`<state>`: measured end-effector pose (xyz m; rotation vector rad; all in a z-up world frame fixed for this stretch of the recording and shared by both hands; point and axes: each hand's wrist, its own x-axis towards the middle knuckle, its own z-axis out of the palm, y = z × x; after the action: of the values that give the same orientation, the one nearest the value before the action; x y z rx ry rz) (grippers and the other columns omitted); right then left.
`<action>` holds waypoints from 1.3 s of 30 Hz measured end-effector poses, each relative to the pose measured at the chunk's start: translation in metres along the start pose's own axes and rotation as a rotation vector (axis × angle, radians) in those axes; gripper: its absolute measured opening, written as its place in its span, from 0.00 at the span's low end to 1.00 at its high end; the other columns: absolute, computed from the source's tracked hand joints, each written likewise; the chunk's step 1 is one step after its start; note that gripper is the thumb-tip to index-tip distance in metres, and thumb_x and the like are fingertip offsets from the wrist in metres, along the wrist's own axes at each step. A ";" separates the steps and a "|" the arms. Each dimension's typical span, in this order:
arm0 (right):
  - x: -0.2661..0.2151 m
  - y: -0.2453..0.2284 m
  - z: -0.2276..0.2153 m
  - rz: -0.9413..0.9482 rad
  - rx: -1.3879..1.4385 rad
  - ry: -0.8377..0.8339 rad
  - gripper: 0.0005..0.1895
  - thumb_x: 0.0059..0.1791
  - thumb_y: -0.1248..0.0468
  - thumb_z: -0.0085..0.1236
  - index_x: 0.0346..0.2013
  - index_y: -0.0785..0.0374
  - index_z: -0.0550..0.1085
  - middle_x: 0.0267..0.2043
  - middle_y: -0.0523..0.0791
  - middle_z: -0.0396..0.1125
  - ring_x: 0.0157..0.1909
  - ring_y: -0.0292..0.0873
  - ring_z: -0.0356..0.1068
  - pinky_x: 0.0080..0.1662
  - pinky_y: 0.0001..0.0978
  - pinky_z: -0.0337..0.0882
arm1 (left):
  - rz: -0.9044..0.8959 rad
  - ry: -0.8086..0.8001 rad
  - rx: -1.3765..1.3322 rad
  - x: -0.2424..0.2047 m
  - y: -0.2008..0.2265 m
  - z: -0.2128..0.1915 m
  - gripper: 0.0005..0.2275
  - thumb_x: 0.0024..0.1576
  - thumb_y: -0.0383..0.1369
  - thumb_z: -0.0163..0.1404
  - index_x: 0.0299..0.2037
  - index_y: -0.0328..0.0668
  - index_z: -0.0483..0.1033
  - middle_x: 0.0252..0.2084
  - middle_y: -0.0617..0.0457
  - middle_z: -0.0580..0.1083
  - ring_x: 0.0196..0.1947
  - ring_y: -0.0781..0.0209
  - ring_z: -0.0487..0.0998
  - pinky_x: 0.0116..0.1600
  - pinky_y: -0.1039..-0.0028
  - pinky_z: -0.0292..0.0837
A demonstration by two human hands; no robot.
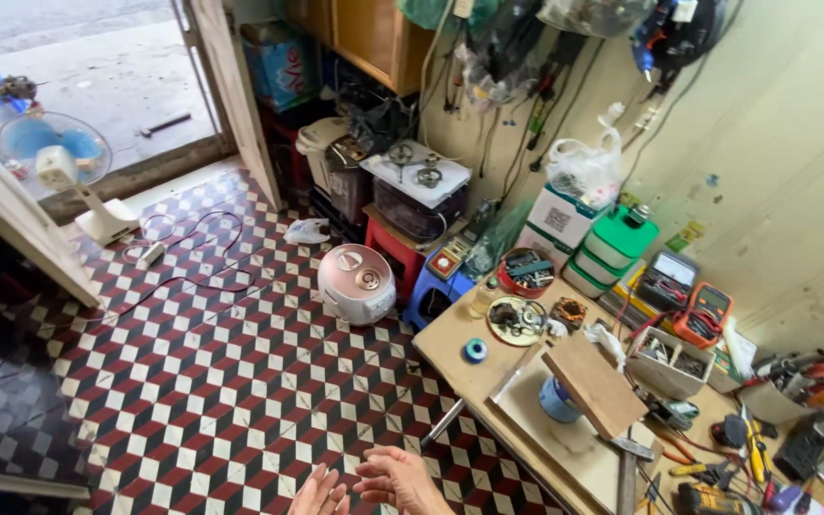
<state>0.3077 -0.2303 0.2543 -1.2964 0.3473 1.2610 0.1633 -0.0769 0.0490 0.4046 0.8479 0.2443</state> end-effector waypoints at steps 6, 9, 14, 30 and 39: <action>-0.023 -0.026 -0.095 -0.157 0.193 0.031 0.21 0.51 0.63 0.59 0.57 0.70 0.72 0.44 0.53 0.75 0.37 0.45 0.78 0.39 0.32 0.80 | -0.145 -0.021 0.143 0.001 -0.038 0.090 0.26 0.64 0.42 0.41 0.70 0.40 0.61 0.64 0.40 0.71 0.58 0.46 0.75 0.61 0.55 0.72; -0.026 -0.017 -0.140 -0.184 0.310 0.132 0.21 0.50 0.62 0.59 0.56 0.70 0.72 0.44 0.54 0.76 0.37 0.47 0.78 0.39 0.35 0.81 | -0.204 0.002 0.138 -0.003 -0.062 0.131 0.24 0.63 0.40 0.43 0.68 0.39 0.64 0.62 0.39 0.72 0.55 0.45 0.75 0.58 0.53 0.74; -0.030 0.004 -0.193 -0.210 0.396 0.281 0.22 0.50 0.61 0.59 0.55 0.70 0.74 0.45 0.56 0.76 0.38 0.50 0.78 0.41 0.39 0.80 | -0.253 -0.018 0.287 -0.016 -0.092 0.192 0.24 0.62 0.40 0.48 0.66 0.36 0.71 0.57 0.39 0.77 0.48 0.49 0.78 0.53 0.60 0.76; 0.028 -0.004 -0.238 -0.164 0.382 0.219 0.24 0.50 0.63 0.56 0.58 0.73 0.72 0.48 0.59 0.77 0.43 0.54 0.79 0.46 0.42 0.81 | -0.373 -0.026 0.294 0.031 -0.113 0.217 0.31 0.64 0.51 0.39 0.69 0.34 0.64 0.59 0.34 0.77 0.51 0.45 0.79 0.58 0.59 0.74; -0.043 -0.140 -0.237 -0.366 0.477 0.236 0.22 0.49 0.60 0.59 0.54 0.68 0.74 0.46 0.51 0.76 0.39 0.44 0.78 0.42 0.33 0.77 | -0.361 -0.204 0.418 0.071 -0.093 0.332 0.28 0.64 0.50 0.37 0.69 0.42 0.65 0.60 0.43 0.77 0.49 0.54 0.77 0.54 0.64 0.76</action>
<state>0.5101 -0.4200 0.2830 -1.0341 0.5163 0.6636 0.4679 -0.2164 0.1566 0.6438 0.7530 -0.3106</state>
